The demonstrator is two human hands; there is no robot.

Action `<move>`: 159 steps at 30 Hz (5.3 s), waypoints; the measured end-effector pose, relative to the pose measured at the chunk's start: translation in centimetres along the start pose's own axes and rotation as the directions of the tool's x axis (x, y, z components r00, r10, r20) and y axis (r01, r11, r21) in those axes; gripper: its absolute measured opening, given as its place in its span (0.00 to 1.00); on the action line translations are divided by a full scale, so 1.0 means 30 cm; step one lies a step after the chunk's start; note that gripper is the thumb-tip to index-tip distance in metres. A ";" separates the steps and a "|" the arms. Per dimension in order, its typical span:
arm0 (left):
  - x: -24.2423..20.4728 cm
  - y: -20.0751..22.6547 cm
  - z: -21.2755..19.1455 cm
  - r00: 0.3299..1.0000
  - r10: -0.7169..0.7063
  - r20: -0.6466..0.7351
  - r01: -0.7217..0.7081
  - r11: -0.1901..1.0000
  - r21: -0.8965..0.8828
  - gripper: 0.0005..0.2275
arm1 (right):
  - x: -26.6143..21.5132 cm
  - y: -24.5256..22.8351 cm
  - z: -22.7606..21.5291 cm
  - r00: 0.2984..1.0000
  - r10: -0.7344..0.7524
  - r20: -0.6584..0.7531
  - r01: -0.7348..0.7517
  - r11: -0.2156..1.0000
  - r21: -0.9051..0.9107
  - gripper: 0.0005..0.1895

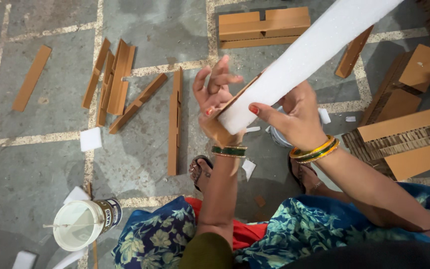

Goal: The person applies a white foam strip to the edges of brown cardboard pieces using a liquid from a bucket. They handle the cardboard pieces one at a time, aligning and pressing the foam into place.

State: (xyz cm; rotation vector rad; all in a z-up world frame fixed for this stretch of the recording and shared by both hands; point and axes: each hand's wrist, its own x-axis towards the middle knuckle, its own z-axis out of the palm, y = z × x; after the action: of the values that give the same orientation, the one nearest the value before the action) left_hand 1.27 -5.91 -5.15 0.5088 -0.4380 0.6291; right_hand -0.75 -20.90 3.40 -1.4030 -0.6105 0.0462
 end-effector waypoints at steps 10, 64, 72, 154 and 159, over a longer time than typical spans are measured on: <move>0.003 0.091 0.078 0.997 0.058 0.049 -0.058 0.998 -0.010 0.18 | 0.014 0.003 -0.013 0.999 -0.033 0.005 0.033 0.990 -0.134 0.18; 0.105 -0.019 -0.074 0.918 0.109 0.382 0.017 0.950 -0.312 0.24 | -0.142 -0.052 0.028 1.000 -0.019 -0.022 0.017 0.997 -0.077 0.27; 0.047 0.053 -0.080 0.975 -0.126 -0.185 0.041 0.912 -0.408 0.11 | 0.030 0.129 -0.169 0.836 -0.493 0.241 0.549 0.747 -0.375 0.27; 0.066 0.157 0.036 0.589 -0.748 0.306 0.531 0.644 0.551 0.58 | 0.229 0.075 -0.408 0.294 -0.822 0.488 0.954 0.283 -0.098 0.25; 0.082 0.182 0.017 0.458 -0.866 0.200 0.708 0.491 0.508 0.52 | 0.207 -0.051 -0.376 0.269 -0.734 0.624 0.952 0.300 -0.057 0.26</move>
State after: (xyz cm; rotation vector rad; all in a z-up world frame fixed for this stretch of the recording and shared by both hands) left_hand -0.60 -1.31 -1.75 1.1424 -0.4382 -0.3978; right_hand 8.82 -29.04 6.65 -1.2554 -1.9273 -0.7270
